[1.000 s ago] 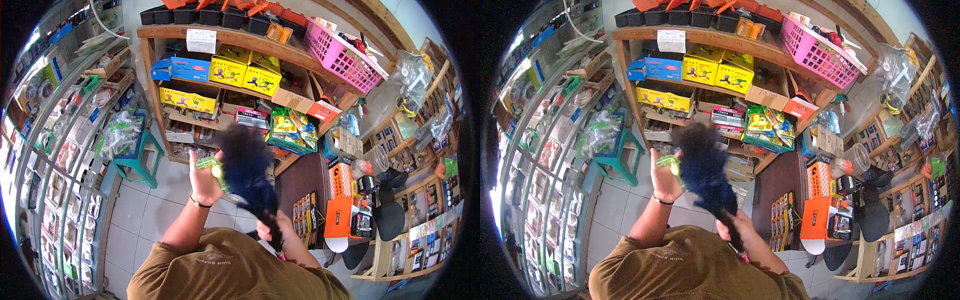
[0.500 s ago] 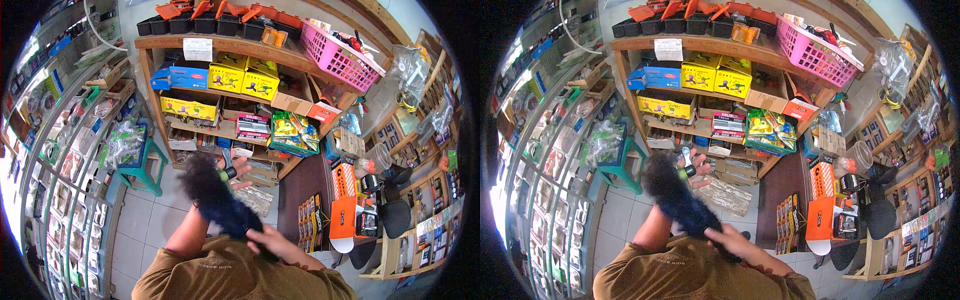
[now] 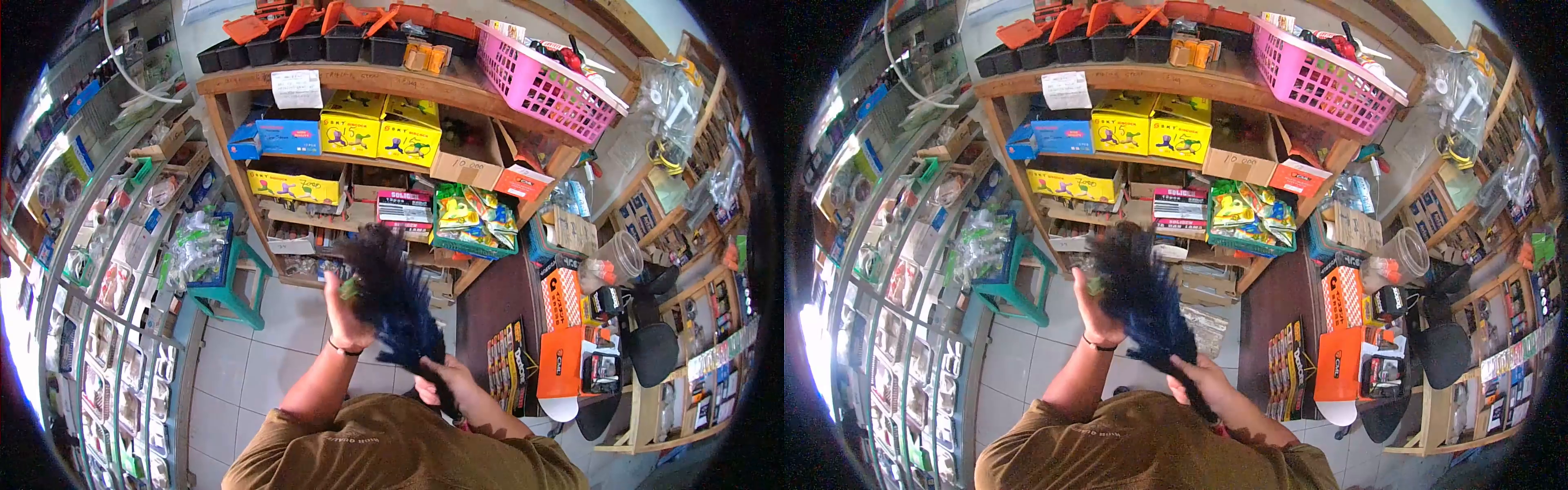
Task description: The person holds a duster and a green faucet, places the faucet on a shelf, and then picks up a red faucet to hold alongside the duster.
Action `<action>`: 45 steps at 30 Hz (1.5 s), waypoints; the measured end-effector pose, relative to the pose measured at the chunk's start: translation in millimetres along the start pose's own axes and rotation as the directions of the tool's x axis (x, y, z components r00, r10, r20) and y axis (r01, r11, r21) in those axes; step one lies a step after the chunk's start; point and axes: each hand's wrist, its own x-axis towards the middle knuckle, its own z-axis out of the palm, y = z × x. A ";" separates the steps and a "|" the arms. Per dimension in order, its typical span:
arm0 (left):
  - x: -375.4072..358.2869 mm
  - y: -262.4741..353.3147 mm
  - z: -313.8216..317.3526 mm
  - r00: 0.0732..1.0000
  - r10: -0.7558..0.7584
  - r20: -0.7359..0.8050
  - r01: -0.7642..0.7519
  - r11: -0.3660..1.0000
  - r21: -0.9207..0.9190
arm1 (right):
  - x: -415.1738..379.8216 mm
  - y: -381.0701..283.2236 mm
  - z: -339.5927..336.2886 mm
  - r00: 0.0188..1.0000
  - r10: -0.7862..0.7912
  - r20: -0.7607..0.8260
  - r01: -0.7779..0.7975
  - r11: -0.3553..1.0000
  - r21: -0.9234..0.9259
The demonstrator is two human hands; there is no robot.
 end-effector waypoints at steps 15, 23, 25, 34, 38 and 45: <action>131.9 -3.4 -11.8 0.901 0.371 -0.224 -0.336 0.925 0.179 | 2.1 -104.5 -113.5 0.974 0.213 0.071 -0.108 0.722 -0.683; 132.0 55.5 -64.5 0.844 0.286 -0.454 -0.306 0.952 0.029 | 130.9 -136.6 -73.6 0.987 -0.157 0.045 0.162 0.919 -0.360; 110.5 74.4 -90.1 0.896 0.209 -0.391 -0.196 0.978 0.073 | 162.7 -157.0 -39.0 0.969 -0.244 0.036 0.243 0.917 -0.318; 87.0 125.6 -96.4 0.983 0.016 -0.183 0.028 0.971 0.238 | 365.7 -274.6 35.1 0.795 -0.584 -0.162 0.486 0.774 -0.407; 89.9 137.6 -75.9 0.999 -0.001 0.048 -0.026 0.828 0.561 | 390.8 -315.3 23.9 0.809 -0.562 -0.173 0.247 0.591 -0.768; 144.5 102.2 -53.1 0.990 -0.025 0.136 -0.133 0.089 0.987 | 261.7 -254.1 10.9 0.619 -0.737 0.270 0.627 0.258 -0.735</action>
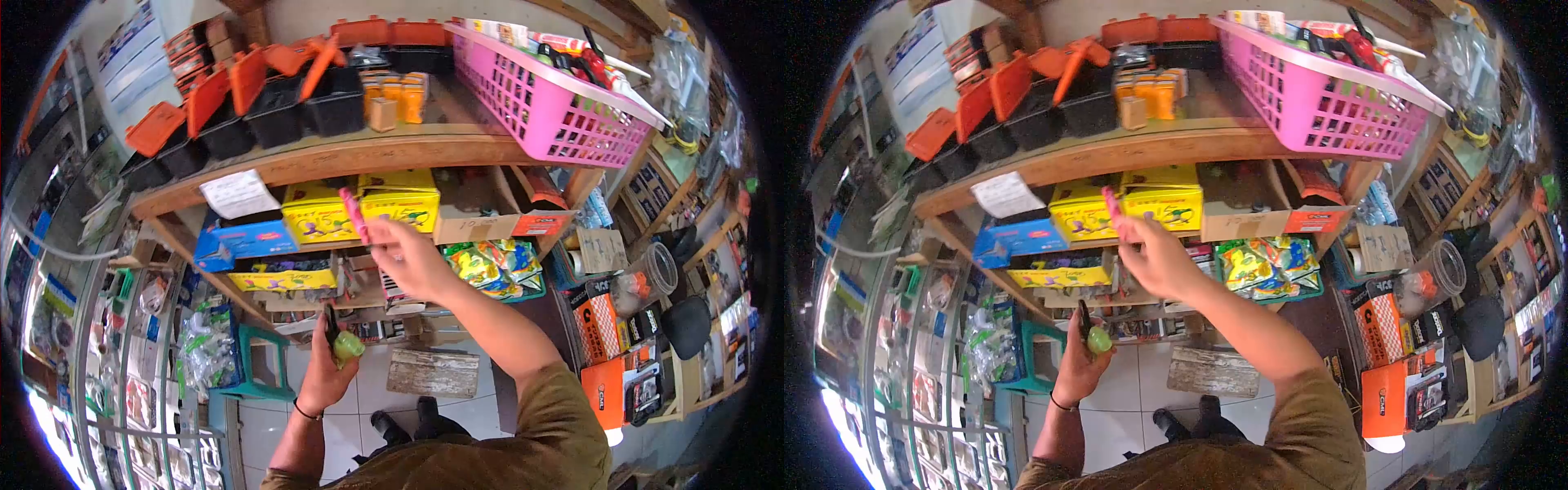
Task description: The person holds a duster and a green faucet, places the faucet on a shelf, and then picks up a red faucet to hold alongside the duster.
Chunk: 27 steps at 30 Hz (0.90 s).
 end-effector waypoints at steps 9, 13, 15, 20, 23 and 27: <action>129.1 72.9 104.7 0.878 0.263 0.400 -0.454 0.723 0.520 | -72.7 -8.2 -108.7 0.988 -0.096 0.124 0.142 0.884 -0.445; 168.1 67.0 139.2 0.857 0.324 0.400 -0.487 0.762 0.426 | -60.2 13.8 -139.0 0.994 -0.104 0.038 0.106 0.795 -0.597; 186.0 57.6 151.6 0.820 0.467 0.332 -0.570 0.721 0.394 | -48.1 14.6 -152.6 0.996 -0.081 0.020 0.076 0.767 -0.637; 222.6 50.9 165.3 0.804 0.553 0.220 -0.595 0.754 0.279 | -20.7 29.6 -176.6 1.000 -0.012 -0.008 0.003 0.710 -0.704; 231.2 43.7 169.7 0.763 0.643 0.065 -0.593 0.655 0.468 | -6.0 43.4 -185.4 0.992 -0.003 -0.128 -0.089 0.704 -0.705; 223.5 16.5 166.9 0.704 0.704 0.100 -0.588 0.497 0.638 | 12.8 77.8 -195.8 0.955 0.088 -0.283 -0.281 0.574 -0.769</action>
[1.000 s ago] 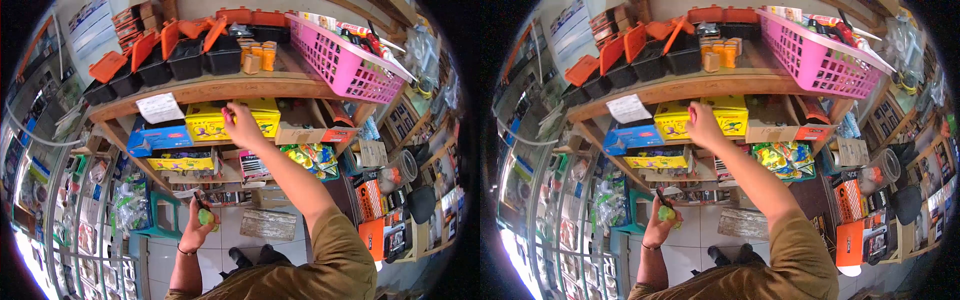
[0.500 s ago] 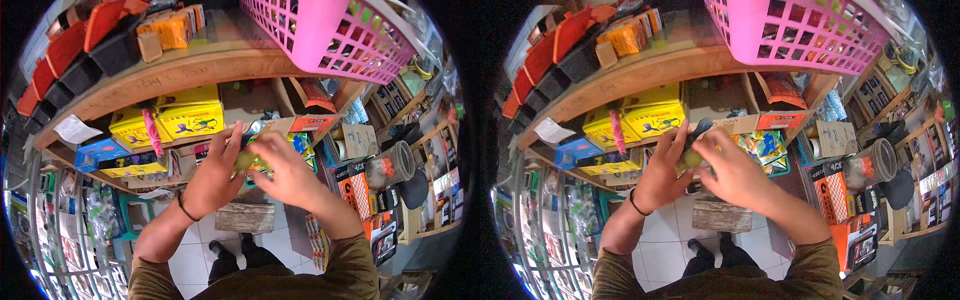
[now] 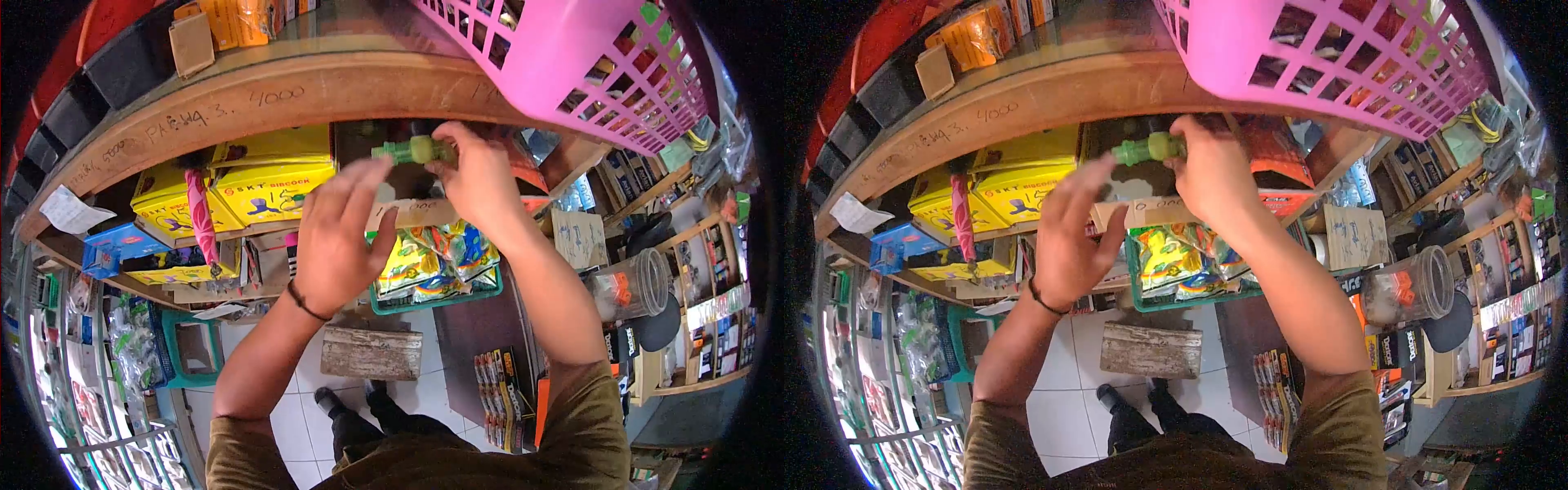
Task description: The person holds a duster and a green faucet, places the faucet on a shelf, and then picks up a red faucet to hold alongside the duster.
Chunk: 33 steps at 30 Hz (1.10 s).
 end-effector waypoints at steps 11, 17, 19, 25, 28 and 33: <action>-16.4 -17.0 7.9 0.912 -0.046 0.408 0.051 0.999 -0.002 | 70.7 31.9 113.6 0.994 0.024 0.108 -0.010 0.991 -0.134; -10.5 -27.0 22.6 0.908 -0.062 0.415 0.095 0.994 -0.061 | 97.1 73.2 173.9 0.965 -0.118 -0.235 0.087 0.986 -0.139; -12.2 -29.0 27.8 0.903 -0.074 0.424 0.094 0.995 -0.028 | 97.6 60.3 157.1 0.967 -0.100 -0.233 0.064 0.986 -0.155; -9.7 -35.8 40.6 0.914 -0.107 0.390 0.119 0.993 -0.007 | 98.3 60.9 178.6 0.911 0.013 -0.413 0.008 0.999 0.049; -11.8 -35.4 40.3 0.929 -0.101 0.356 0.119 0.992 -0.031 | 92.3 56.7 164.6 0.971 -0.018 -0.237 -0.012 0.992 -0.125; -8.0 -30.8 37.2 0.909 -0.122 0.398 0.132 0.991 0.001 | 81.3 32.4 131.4 0.989 0.055 0.135 -0.023 0.974 -0.227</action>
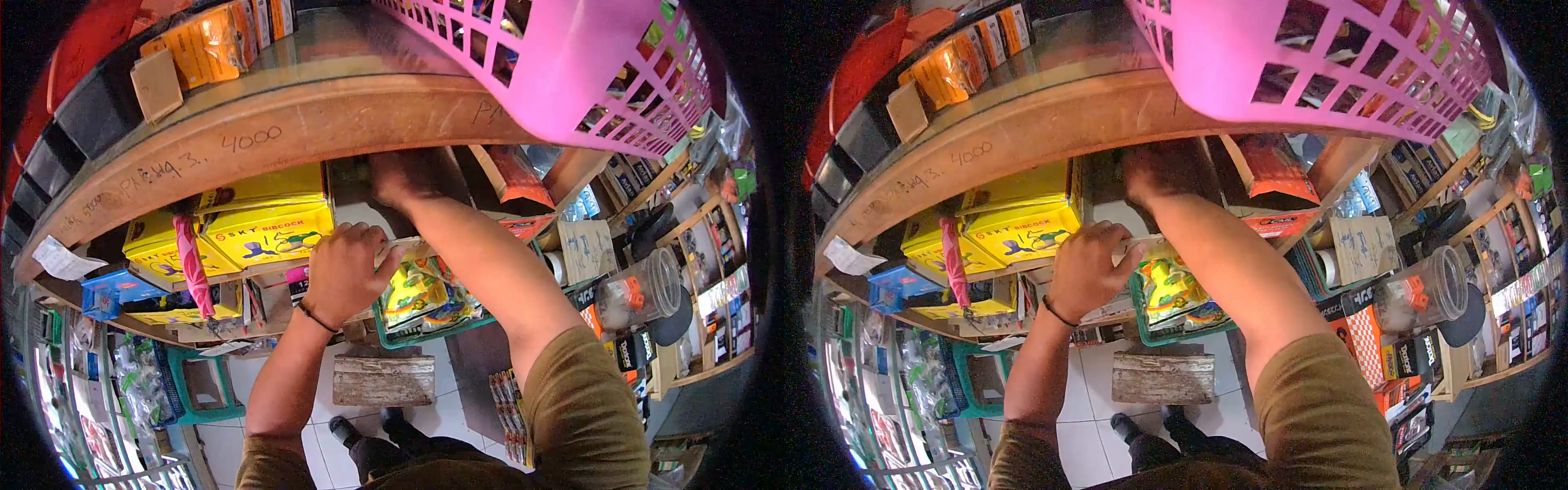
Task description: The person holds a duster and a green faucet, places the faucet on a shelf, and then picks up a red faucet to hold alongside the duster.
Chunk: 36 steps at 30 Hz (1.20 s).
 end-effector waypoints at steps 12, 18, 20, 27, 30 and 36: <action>14.1 -3.8 15.7 0.963 -0.094 -0.254 0.146 0.970 0.197 | 7.1 1.9 -7.3 0.969 -0.078 0.232 0.133 0.965 -0.228; 14.2 -1.3 25.9 0.943 -0.044 -0.331 0.141 0.952 0.273 | 11.8 0.9 -8.7 0.980 -0.019 0.196 0.046 0.990 -0.133; 14.1 -2.4 27.4 0.944 -0.045 -0.327 0.140 0.951 0.275 | 15.0 1.5 -5.5 0.981 -0.009 0.193 0.032 0.992 -0.119; 10.0 -5.6 25.8 0.943 0.001 -0.334 0.086 0.966 0.245 | 7.0 7.0 2.4 0.989 0.051 0.140 -0.037 0.994 -0.099; 11.4 -5.1 23.7 0.944 -0.070 -0.321 0.126 0.980 0.154 | -20.0 -0.8 -42.4 0.997 0.051 0.060 -0.053 0.998 0.022; -0.6 3.2 8.6 0.973 -0.036 -0.229 0.037 0.999 0.000 | -128.9 -5.1 -78.6 0.926 -0.102 -0.363 0.185 0.962 0.201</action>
